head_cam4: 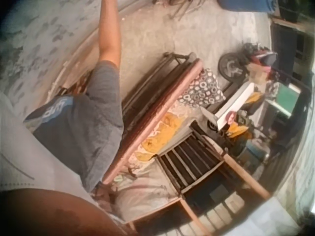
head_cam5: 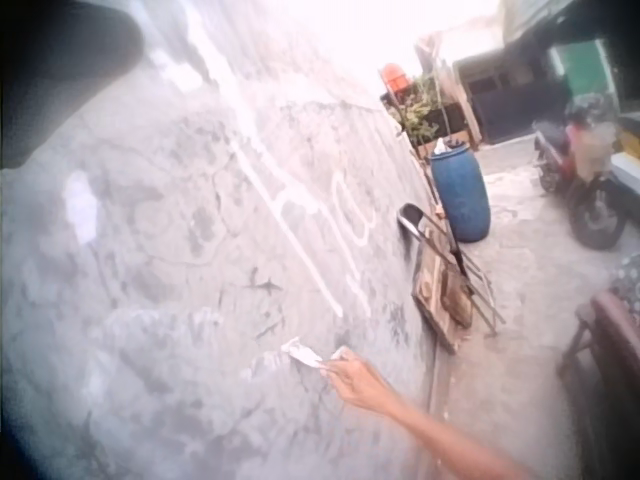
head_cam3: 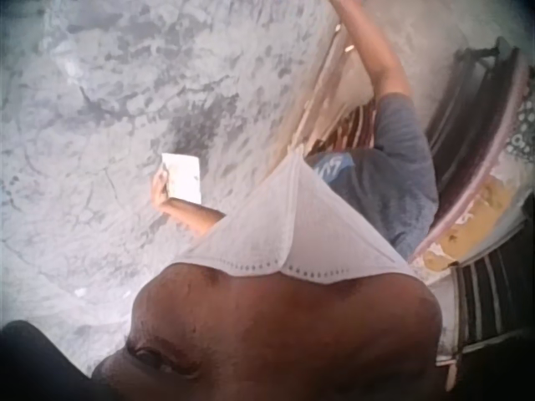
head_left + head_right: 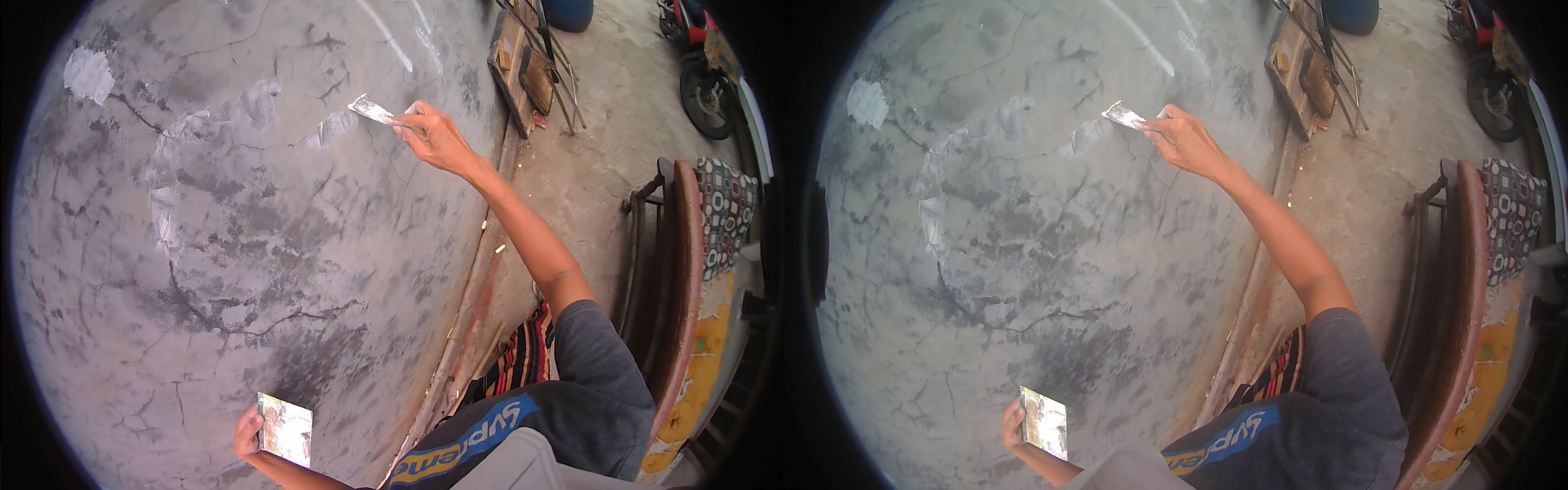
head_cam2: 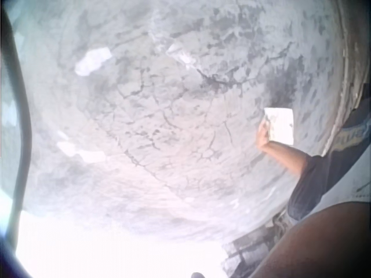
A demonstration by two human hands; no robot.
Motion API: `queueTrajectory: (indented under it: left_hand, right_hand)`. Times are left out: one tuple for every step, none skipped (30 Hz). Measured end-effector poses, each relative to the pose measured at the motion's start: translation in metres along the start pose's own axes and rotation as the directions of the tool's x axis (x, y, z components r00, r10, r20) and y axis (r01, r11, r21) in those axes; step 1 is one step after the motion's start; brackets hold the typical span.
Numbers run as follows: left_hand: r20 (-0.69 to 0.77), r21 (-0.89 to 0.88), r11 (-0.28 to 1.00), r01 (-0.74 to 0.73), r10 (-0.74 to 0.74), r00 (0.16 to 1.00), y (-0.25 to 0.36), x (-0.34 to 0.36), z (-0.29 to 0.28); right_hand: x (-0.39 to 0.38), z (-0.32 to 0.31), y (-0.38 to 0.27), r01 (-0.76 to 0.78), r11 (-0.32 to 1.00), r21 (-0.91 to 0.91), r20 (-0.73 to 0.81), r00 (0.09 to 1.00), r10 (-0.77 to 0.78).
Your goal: The person applies white wall compound to a cracked concrete wall using a putty knife and a small container. They repeatedly scoop compound and spread it over cracks and patches across the wall surface.
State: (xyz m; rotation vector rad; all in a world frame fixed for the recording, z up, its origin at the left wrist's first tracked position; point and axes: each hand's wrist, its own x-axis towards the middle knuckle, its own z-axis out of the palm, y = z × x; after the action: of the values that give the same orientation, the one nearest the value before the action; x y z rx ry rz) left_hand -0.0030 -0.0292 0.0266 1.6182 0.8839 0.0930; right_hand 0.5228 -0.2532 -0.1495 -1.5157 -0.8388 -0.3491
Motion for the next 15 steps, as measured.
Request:
queueTrajectory:
  left_hand:
    - [0.0,0.03,1.0,0.004,-0.004,1.0,-0.001,0.002,-0.004]
    - [0.0,0.06,0.998,0.009,-0.009,1.0,-0.001,0.002,-0.008]
    - [0.009,0.045,0.999,0.016,-0.017,1.0,-0.002,0.001,-0.008]
    - [0.019,0.029,0.999,0.023,-0.024,1.0,-0.002,0.002,-0.007]
    - [0.03,0.013,0.999,0.03,-0.03,0.999,-0.002,0.002,-0.007]
    - [0.027,0.001,1.0,0.03,-0.03,0.999,-0.001,0.001,-0.003]
    - [0.023,-0.011,1.0,0.027,-0.027,0.999,0.001,-0.002,0.001]
    - [0.018,-0.023,0.999,0.023,-0.022,1.0,0.001,-0.004,0.004]
    - [0.002,0.001,1.0,0.024,-0.024,1.0,0.001,-0.003,0.004]
    - [-0.018,0.032,0.999,0.03,-0.03,0.999,0.004,-0.002,0.003]
    - [-0.039,0.062,0.997,0.038,-0.035,0.999,0.006,-0.003,0.002]
    - [-0.053,0.068,0.997,0.046,-0.042,0.998,0.008,-0.008,0.003]
    - [-0.053,0.072,0.997,0.041,-0.038,0.998,0.009,-0.006,0.003]
    - [-0.053,0.076,0.996,0.037,-0.033,0.998,0.011,-0.004,0.004]
    - [-0.041,0.078,0.996,0.037,-0.034,0.999,0.015,-0.003,0.006]
  right_hand:
    - [-0.001,0.004,0.003,0.005,0.999,-0.038,0.024,1.0,-0.004]
    - [-0.003,0.006,0.005,0.011,0.997,-0.077,0.049,0.999,-0.007]
    - [-0.007,0.006,0.007,-0.004,0.995,-0.098,0.085,0.996,0.013]
    - [-0.015,0.002,0.008,-0.018,0.992,-0.121,0.121,0.992,0.033]
    - [-0.019,-0.001,0.01,-0.031,0.989,-0.146,0.155,0.986,0.054]
    - [-0.019,-0.008,0.007,-0.039,0.99,-0.133,0.155,0.986,0.06]
    - [-0.015,-0.018,0.001,-0.044,0.992,-0.118,0.153,0.986,0.062]
    - [-0.01,-0.022,-0.001,-0.049,0.994,-0.102,0.151,0.986,0.064]
    - [-0.006,-0.021,0.002,-0.015,0.998,-0.064,0.065,0.998,0.019]
    - [-0.001,-0.014,0.01,0.016,1.0,-0.022,-0.025,1.0,-0.017]
    - [0.001,-0.005,0.018,0.051,0.999,0.017,-0.116,0.992,-0.049]
    - [-0.002,0.008,0.027,0.056,0.998,0.035,-0.128,0.99,-0.051]
    - [-0.004,0.019,0.039,0.07,0.997,0.039,-0.146,0.987,-0.063]
    - [-0.005,0.028,0.048,0.082,0.996,0.043,-0.165,0.984,-0.074]
    - [-0.005,0.039,0.054,0.073,0.993,0.094,-0.181,0.982,-0.055]
